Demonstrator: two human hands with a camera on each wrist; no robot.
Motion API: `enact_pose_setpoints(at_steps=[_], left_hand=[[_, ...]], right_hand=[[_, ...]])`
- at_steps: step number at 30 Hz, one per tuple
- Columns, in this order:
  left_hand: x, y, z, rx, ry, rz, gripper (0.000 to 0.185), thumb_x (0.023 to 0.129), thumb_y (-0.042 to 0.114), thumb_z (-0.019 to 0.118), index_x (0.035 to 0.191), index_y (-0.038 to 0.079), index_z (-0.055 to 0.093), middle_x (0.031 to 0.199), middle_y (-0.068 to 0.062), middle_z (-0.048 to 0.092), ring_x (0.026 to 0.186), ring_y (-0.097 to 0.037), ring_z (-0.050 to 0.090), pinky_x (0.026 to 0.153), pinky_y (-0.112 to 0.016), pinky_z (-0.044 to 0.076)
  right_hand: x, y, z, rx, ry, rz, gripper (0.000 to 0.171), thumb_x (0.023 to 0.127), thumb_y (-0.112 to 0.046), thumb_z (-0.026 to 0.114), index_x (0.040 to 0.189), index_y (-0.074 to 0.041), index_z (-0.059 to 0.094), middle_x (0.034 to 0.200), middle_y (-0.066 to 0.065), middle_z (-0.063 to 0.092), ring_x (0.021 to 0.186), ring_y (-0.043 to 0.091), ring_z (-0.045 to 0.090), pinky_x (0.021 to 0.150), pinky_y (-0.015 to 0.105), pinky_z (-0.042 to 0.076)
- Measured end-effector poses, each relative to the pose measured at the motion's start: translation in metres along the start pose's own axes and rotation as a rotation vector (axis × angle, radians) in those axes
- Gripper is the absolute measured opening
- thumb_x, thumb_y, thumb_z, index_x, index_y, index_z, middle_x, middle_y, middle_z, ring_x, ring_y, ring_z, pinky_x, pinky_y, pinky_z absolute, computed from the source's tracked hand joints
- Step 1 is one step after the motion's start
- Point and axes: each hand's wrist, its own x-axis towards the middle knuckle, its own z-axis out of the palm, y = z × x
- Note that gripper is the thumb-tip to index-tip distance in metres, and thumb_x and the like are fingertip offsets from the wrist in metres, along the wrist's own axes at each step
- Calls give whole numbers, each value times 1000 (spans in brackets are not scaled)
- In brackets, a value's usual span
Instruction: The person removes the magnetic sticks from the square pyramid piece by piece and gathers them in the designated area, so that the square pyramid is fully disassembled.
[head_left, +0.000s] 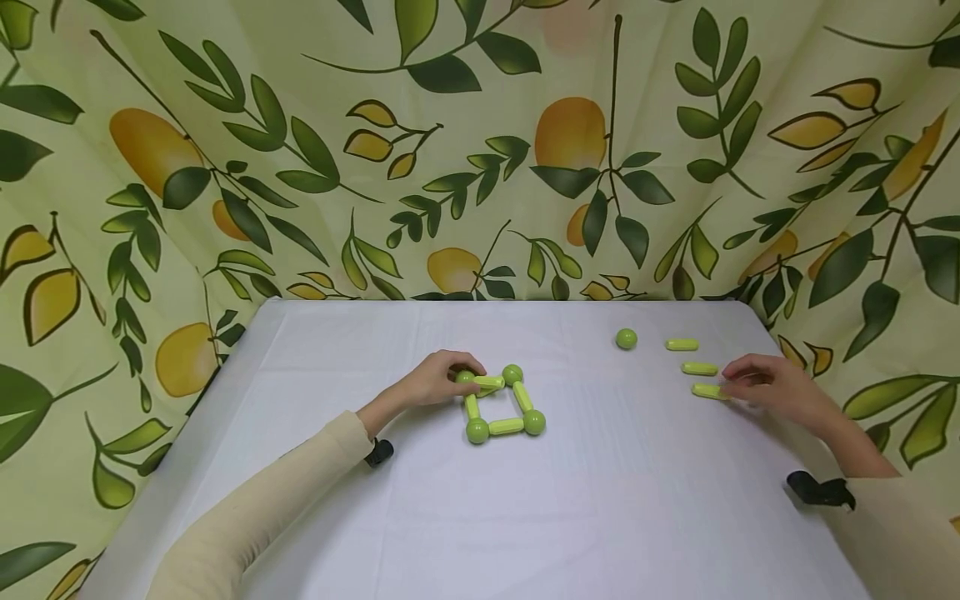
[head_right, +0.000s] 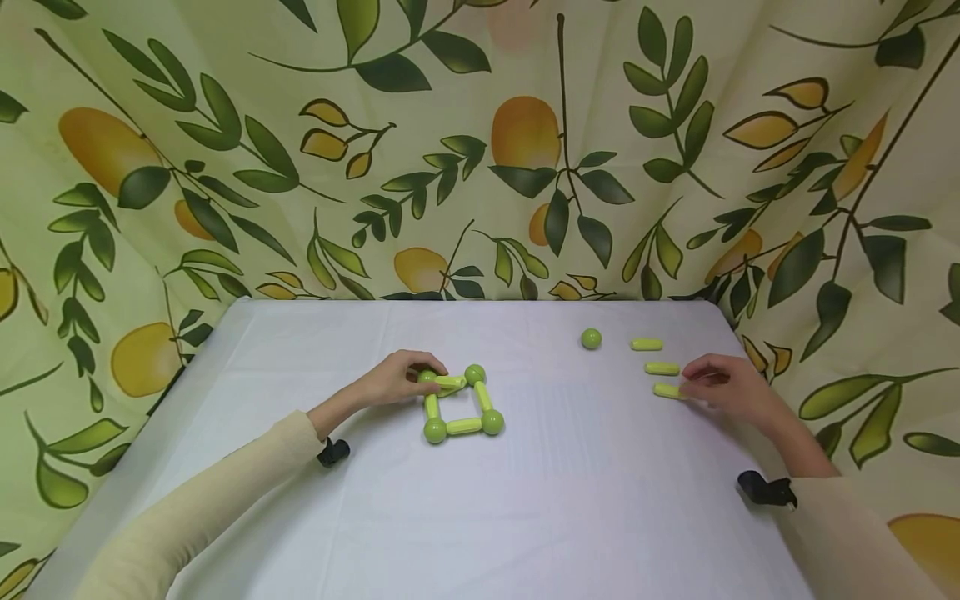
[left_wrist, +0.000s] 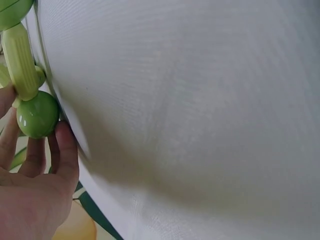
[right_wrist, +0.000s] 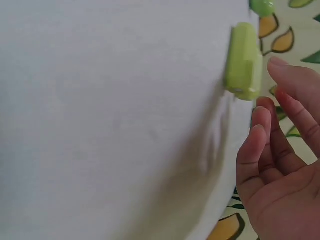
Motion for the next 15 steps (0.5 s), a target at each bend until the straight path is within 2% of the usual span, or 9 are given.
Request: enact_pose_setpoints(at_steps=[7,15], left_hand=[[-2,0,-3,7,10,-45,30,84,15,72,111,6,63,108,-5,61,99,-20,56,84,-30,46],[-6,1,-5,19,51,-116,31,84,19,73,110,7,62,106,-4,60,98,-20,58,85,-31,46]], right_hand=[[9,-9,1,48,48,-41,24,83,-13,73,102,-2,65,97,13,63,80,9,59,62,20,49],[37,-35,28,122,-45,-103,27,83,-17,73,104,-2,65,99,12,64,84,17,61,67,20,50]])
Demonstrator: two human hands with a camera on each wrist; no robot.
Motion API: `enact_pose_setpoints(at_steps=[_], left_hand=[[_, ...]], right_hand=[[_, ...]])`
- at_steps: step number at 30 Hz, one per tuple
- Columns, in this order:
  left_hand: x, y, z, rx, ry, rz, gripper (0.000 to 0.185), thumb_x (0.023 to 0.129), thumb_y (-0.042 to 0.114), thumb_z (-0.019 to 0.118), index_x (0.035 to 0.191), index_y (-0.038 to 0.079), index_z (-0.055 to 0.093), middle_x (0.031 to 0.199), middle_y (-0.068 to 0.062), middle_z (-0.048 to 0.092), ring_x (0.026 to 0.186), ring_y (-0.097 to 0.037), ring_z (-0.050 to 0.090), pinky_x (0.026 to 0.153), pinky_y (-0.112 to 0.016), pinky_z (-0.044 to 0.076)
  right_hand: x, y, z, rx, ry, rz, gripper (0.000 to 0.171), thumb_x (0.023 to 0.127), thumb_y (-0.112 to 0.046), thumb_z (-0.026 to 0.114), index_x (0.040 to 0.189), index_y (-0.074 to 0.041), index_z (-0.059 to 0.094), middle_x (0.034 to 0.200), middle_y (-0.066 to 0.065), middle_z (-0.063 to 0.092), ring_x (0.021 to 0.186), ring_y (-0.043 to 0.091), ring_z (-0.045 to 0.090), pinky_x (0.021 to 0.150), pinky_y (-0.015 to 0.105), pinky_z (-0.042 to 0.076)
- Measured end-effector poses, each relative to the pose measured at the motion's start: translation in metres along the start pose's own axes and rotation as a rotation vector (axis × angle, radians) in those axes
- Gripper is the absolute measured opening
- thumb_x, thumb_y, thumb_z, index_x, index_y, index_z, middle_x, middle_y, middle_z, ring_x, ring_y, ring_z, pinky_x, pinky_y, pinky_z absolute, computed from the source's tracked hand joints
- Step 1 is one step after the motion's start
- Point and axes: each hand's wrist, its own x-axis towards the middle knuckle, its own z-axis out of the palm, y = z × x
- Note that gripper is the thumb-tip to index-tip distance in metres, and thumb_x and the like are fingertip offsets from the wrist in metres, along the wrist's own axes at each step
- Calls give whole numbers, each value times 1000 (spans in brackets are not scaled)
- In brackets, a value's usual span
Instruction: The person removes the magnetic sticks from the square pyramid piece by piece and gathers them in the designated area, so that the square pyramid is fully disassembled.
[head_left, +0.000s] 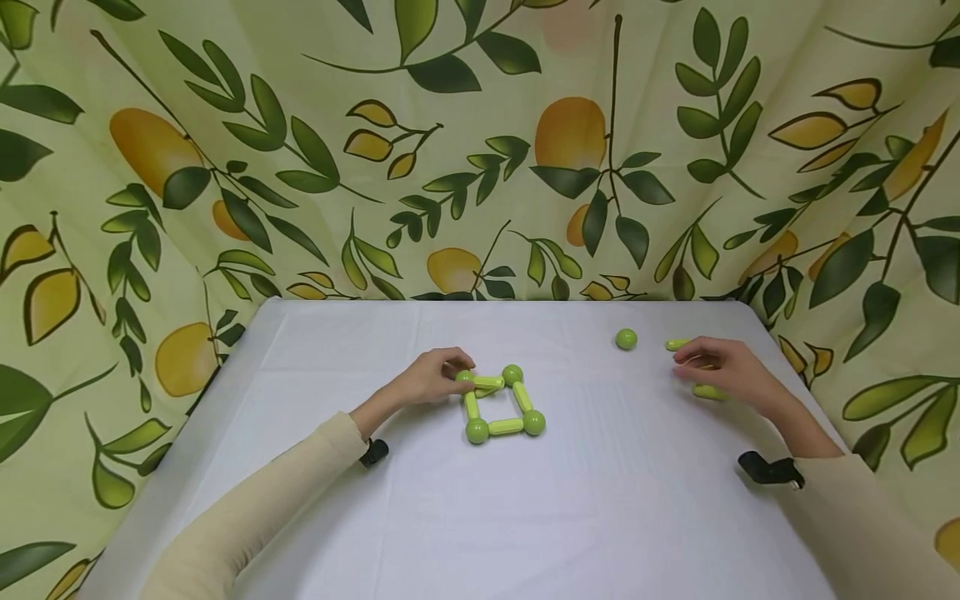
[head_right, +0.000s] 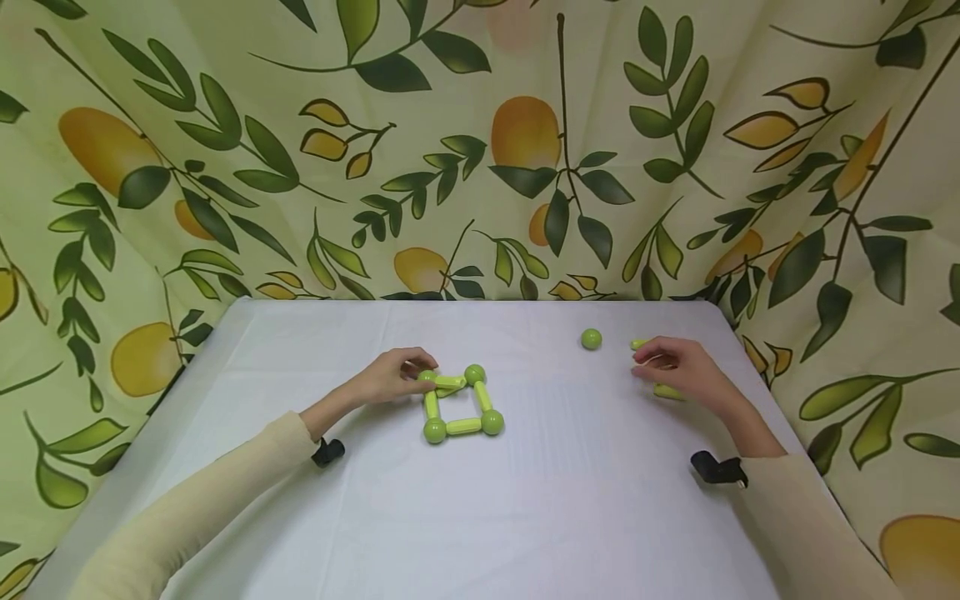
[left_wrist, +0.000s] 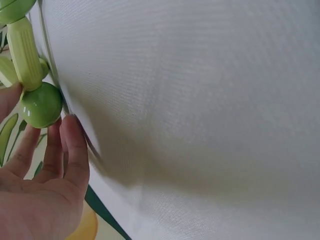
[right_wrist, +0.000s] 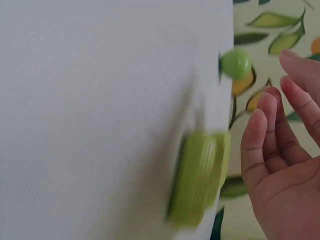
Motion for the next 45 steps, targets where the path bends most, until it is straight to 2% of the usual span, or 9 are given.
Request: enact_pose_setpoints(at_steps=[6,15,19,26,31,33,35,40,45], left_hand=[[1,-3,1,-11,9,2,26,84,18,72,106,8,64,104,-2,61,95,-18,58,84,-29,47],[2,-7,1,-23,22,-3,24,85,18,72,106,9,64,103,-1,61,92,-17,59,81,-30,48],[2,-8,0,-26,22,-4,25,85,19,72,107,10,64,104,-1,61,91,-16,58,81,-30,48],[3,-7,-1,-39,18,-8,29,85,19,71,110,7,63,107,-3,60,94,-17,58,81,-31,48],[2,-5,-2,-31,37,-37,30,83,22,74,107,9,64,104,-2,60,93,-17,59,81,-31,48],[2,-5,-2,-24,43,-60,28,81,24,75,105,11,65,101,0,60,92,-17,58,79,-31,48],[2,-4,-2,-21,39,-67,27,81,25,75,103,12,65,98,0,60,92,-17,58,78,-31,48],[4,-2,-1,-9,30,-24,25,83,23,74,103,10,65,97,-1,60,91,-17,57,78,-31,48],[8,-1,2,-16,19,10,24,83,21,73,103,10,66,98,0,60,89,-16,57,78,-30,48]], right_hand=[[27,-14,22,47,-37,-24,30,83,-20,73,104,-1,65,99,9,64,86,19,60,71,23,49],[57,-31,53,217,-114,-84,29,83,-12,72,105,5,63,103,19,62,88,27,59,72,26,50],[68,-40,66,261,-133,-90,30,83,-13,73,105,5,63,100,15,63,87,28,59,72,26,50],[79,-54,85,284,-167,-102,35,82,-19,74,104,6,63,99,11,63,88,27,61,72,30,51],[80,-78,94,295,-198,-111,20,84,-6,70,100,4,64,99,18,62,87,33,60,72,33,52],[83,-82,102,294,-215,-126,17,84,-1,69,100,3,64,99,21,62,86,35,60,71,33,52],[90,-77,112,290,-235,-134,19,83,-3,70,100,5,64,98,18,62,84,34,61,68,32,52],[100,-74,129,278,-274,-174,25,82,-9,73,101,5,64,95,9,64,80,28,60,67,29,50],[104,-77,138,287,-308,-196,29,81,-15,75,101,3,64,94,7,64,80,24,60,70,30,51]])
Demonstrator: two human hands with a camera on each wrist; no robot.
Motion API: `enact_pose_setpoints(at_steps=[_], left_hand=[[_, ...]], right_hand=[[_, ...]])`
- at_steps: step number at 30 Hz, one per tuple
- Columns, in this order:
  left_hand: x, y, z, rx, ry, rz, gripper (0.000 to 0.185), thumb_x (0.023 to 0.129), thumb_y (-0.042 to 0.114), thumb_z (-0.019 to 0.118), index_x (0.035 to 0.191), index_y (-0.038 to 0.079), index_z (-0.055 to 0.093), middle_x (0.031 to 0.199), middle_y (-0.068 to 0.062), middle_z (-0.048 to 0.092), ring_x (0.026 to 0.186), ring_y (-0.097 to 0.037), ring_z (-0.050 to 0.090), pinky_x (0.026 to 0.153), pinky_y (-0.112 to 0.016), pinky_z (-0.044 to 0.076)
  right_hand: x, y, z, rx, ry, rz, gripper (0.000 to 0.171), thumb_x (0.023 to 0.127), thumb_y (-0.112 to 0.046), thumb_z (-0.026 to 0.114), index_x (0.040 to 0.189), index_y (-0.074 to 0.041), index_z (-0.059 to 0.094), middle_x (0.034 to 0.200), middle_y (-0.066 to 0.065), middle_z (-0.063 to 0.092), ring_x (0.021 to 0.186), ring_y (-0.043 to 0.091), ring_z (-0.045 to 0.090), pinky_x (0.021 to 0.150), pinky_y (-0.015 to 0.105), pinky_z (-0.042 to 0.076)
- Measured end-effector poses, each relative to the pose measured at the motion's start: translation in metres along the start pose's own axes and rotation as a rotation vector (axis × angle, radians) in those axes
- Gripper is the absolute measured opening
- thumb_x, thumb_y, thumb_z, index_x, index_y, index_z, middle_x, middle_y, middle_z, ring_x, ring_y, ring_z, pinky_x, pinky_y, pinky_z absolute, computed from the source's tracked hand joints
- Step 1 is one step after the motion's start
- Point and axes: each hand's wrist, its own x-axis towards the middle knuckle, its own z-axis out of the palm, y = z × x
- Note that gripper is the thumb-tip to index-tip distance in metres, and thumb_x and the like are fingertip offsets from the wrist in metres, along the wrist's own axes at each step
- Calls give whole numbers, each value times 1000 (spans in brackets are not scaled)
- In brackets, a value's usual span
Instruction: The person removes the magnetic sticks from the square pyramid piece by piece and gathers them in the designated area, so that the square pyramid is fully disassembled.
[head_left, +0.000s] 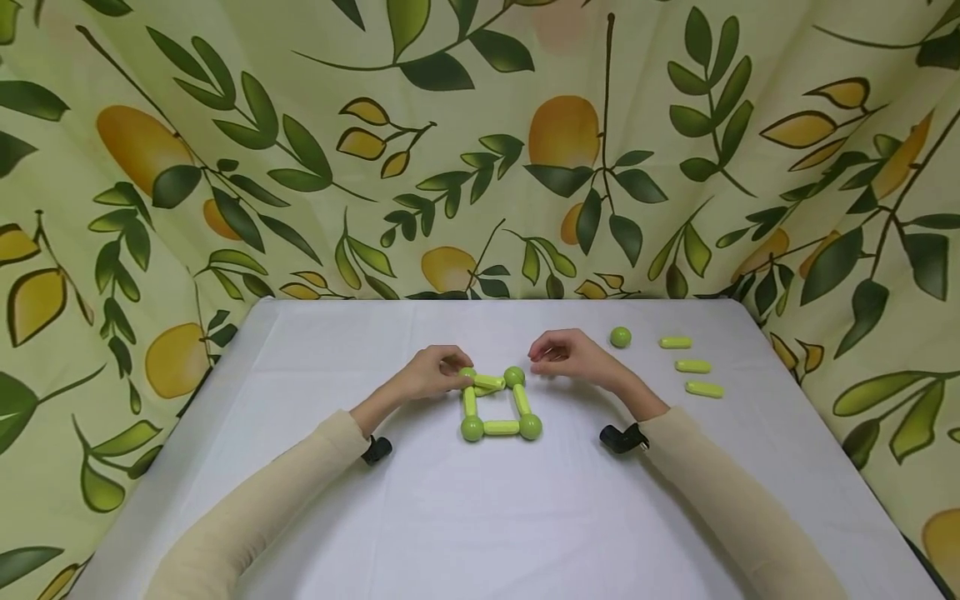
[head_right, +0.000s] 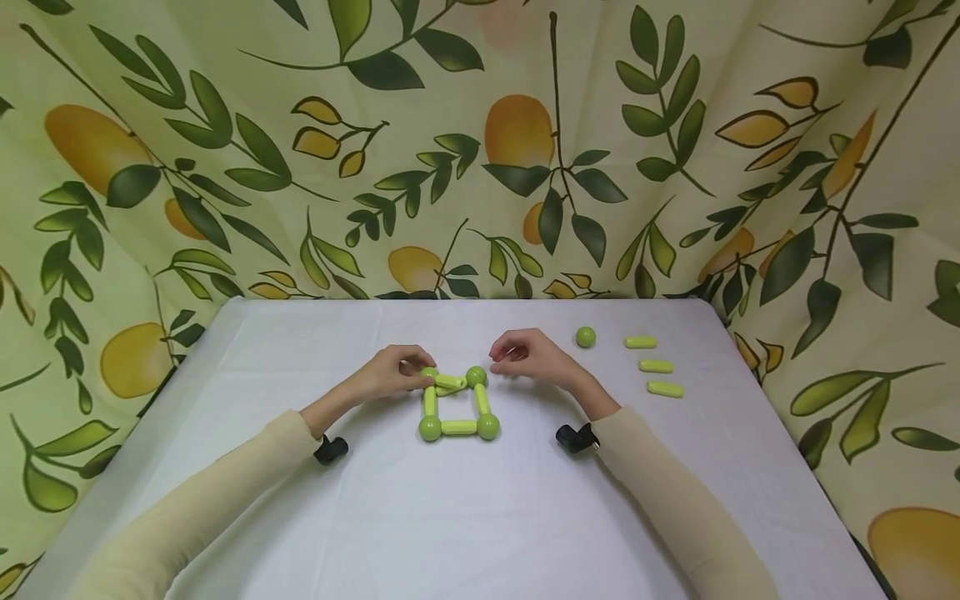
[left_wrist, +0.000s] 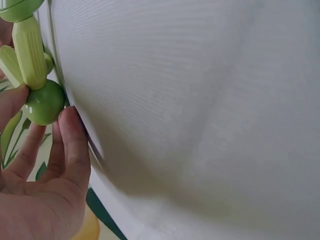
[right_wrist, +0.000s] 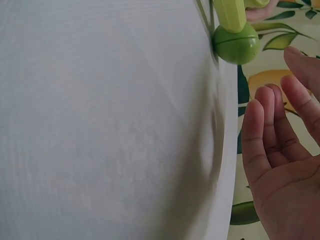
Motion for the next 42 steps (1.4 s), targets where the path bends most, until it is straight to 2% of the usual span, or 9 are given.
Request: enact_pose_setpoints(at_steps=[5,14,20,26,31,35,40,42], left_hand=[[7,0,4,7,-9,12,24,83,21,73,104,11,66,99,1,61,89,-14,56,78,-27,47],[19,9,10,-24,-19,28,25,84,15,72,106,8,65,102,-2,62,90,-16,58,79,-26,48],[23,15,13,-21,-8,-12,25,84,15,72,107,9,65,104,-3,62,92,-16,58,81,-28,47],[24,16,15,-9,-5,-36,25,84,18,72,107,11,64,106,-2,62,94,-17,59,82,-28,47],[25,14,16,-10,-9,-38,28,84,21,72,109,12,63,109,-3,62,96,-17,59,83,-28,47],[24,13,16,-21,-6,-30,28,84,20,73,108,11,63,109,-5,62,95,-18,59,82,-29,47],[23,14,16,-19,-3,-48,27,84,19,73,108,12,63,110,-6,61,95,-19,59,82,-30,48],[23,14,16,-17,-3,-63,27,84,20,73,108,13,62,110,-6,61,95,-18,59,82,-30,48]], right_hand=[[2,1,4,-9,-14,0,30,80,-14,75,102,3,64,94,8,64,81,23,60,73,31,51],[2,-8,11,37,-48,37,37,77,-15,78,105,2,63,101,19,61,86,25,60,76,34,51],[4,-10,15,47,-70,23,41,74,-15,81,106,4,62,100,20,61,86,25,59,73,33,52],[9,-10,20,-12,-91,-4,41,72,-15,83,105,0,63,96,14,62,85,25,56,69,31,50],[14,-14,25,-65,-108,7,39,72,-14,82,104,-1,64,94,10,63,84,26,55,68,34,45],[14,-28,25,-78,-127,2,30,76,-7,79,101,1,64,92,13,64,81,28,56,66,38,45],[11,-48,23,-61,-129,-19,20,82,1,70,100,4,64,93,15,62,79,27,57,67,38,48],[11,-48,22,-46,-116,-21,19,84,2,66,102,4,63,97,15,62,81,28,58,70,39,49]])
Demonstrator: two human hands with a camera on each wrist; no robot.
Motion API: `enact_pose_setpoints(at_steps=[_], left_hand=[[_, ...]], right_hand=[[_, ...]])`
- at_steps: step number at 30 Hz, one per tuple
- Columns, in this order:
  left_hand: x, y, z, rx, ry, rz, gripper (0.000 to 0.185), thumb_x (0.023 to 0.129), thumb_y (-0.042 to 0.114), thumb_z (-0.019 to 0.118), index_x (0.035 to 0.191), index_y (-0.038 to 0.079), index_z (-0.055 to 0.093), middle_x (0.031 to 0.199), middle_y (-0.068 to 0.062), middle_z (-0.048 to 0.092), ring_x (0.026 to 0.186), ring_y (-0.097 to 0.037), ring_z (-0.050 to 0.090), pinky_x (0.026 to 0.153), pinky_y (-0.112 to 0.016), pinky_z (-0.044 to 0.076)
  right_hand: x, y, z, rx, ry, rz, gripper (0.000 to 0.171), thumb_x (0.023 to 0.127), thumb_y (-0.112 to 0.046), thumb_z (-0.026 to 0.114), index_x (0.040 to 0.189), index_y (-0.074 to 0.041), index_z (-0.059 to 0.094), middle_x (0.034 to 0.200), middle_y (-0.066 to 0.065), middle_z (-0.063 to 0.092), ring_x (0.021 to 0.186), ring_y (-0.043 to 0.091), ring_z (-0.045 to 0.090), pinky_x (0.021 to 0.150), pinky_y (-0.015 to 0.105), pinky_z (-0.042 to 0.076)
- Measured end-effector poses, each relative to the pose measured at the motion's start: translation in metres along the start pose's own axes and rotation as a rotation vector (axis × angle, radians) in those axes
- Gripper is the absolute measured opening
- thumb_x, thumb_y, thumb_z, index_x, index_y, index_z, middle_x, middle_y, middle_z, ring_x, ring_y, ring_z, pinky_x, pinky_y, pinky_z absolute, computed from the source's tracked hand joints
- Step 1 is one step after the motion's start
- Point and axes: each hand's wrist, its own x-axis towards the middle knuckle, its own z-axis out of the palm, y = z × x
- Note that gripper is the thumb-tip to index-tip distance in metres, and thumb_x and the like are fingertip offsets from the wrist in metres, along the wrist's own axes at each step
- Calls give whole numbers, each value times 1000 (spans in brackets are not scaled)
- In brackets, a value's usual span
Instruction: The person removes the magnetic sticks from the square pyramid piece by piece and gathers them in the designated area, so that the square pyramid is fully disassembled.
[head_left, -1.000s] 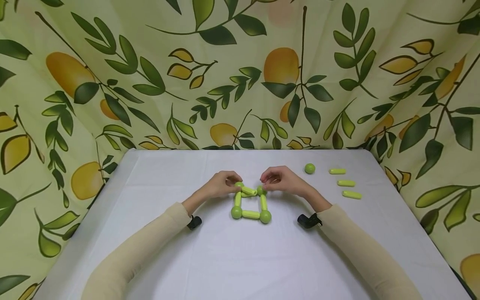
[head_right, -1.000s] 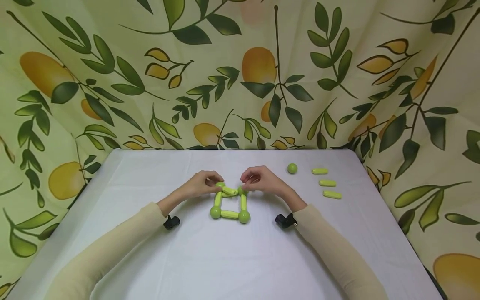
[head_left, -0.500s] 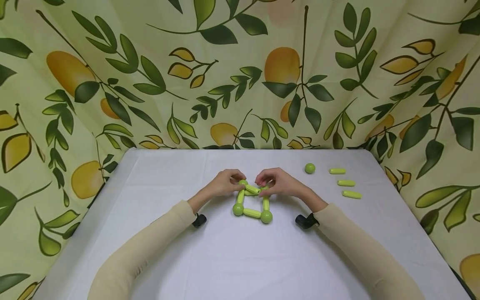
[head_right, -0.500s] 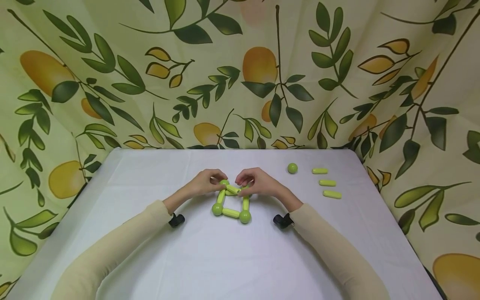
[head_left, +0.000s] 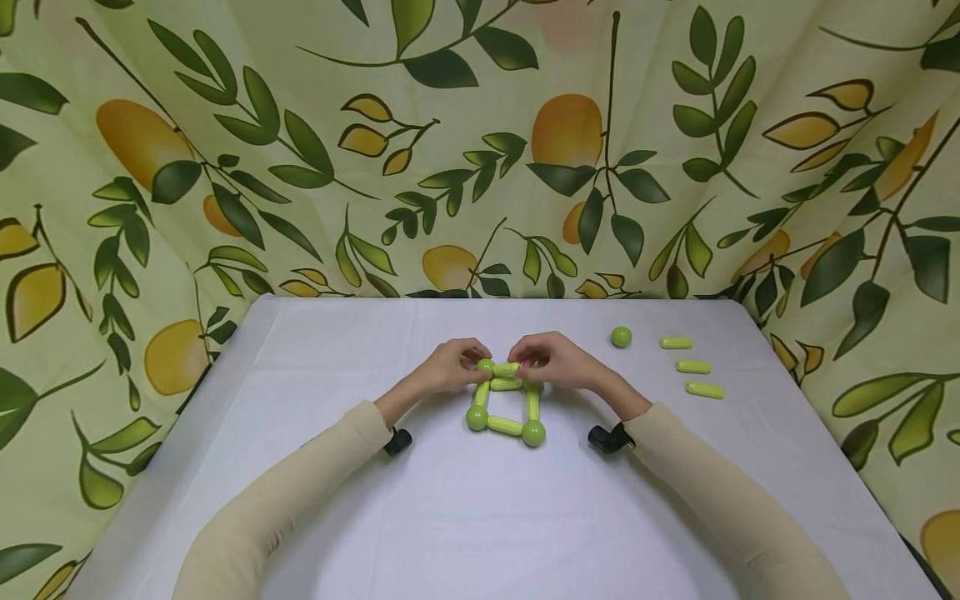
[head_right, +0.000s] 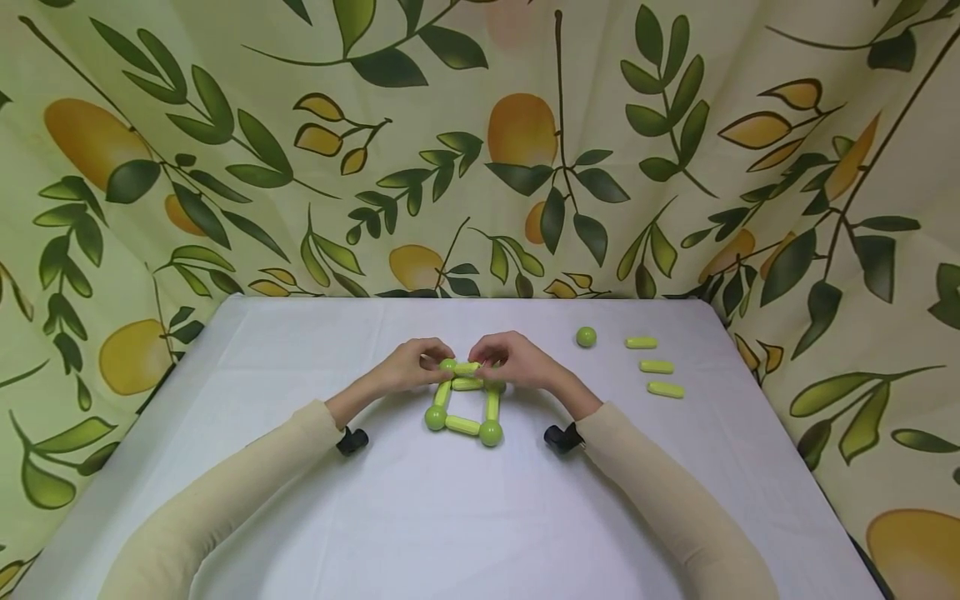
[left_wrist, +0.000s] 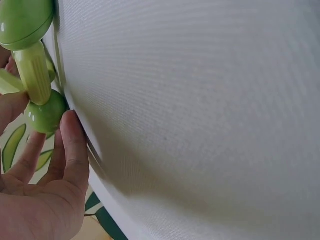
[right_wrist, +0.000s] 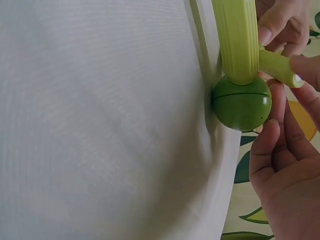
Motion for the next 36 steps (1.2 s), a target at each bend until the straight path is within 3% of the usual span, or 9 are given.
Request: enact_pose_setpoints(at_steps=[5,14,20,27,36], left_hand=[[1,-1,1,6,6,-16,29,84,22,73,109,14,62,110,-5,61,95,-17,58,81,-31,48],[-1,1,1,-3,13,-13,24,84,17,72,107,13,64,108,-6,63,94,-19,60,79,-32,49],[-2,5,2,18,17,-28,21,84,16,72,103,13,63,106,-8,62,94,-21,60,79,-34,49],[-1,7,3,36,9,-34,22,83,17,72,102,15,63,105,-8,62,93,-20,59,68,-27,50],[1,7,4,-2,-5,-35,21,83,14,73,101,15,62,108,-10,62,86,-19,59,58,-27,51]], right_hand=[[1,4,-1,41,27,1,21,84,4,65,105,4,65,104,15,62,88,31,60,78,41,50],[6,6,1,11,68,8,21,80,3,71,100,4,66,99,15,64,79,30,61,71,35,51],[11,31,3,-39,144,19,20,80,-2,73,99,-3,69,95,8,66,78,25,61,70,35,51],[11,41,1,-43,188,19,19,78,-1,74,95,-11,70,90,1,66,75,19,61,68,31,52],[12,38,-2,-78,211,46,21,78,1,72,94,-12,70,88,0,66,76,17,62,70,31,52]])
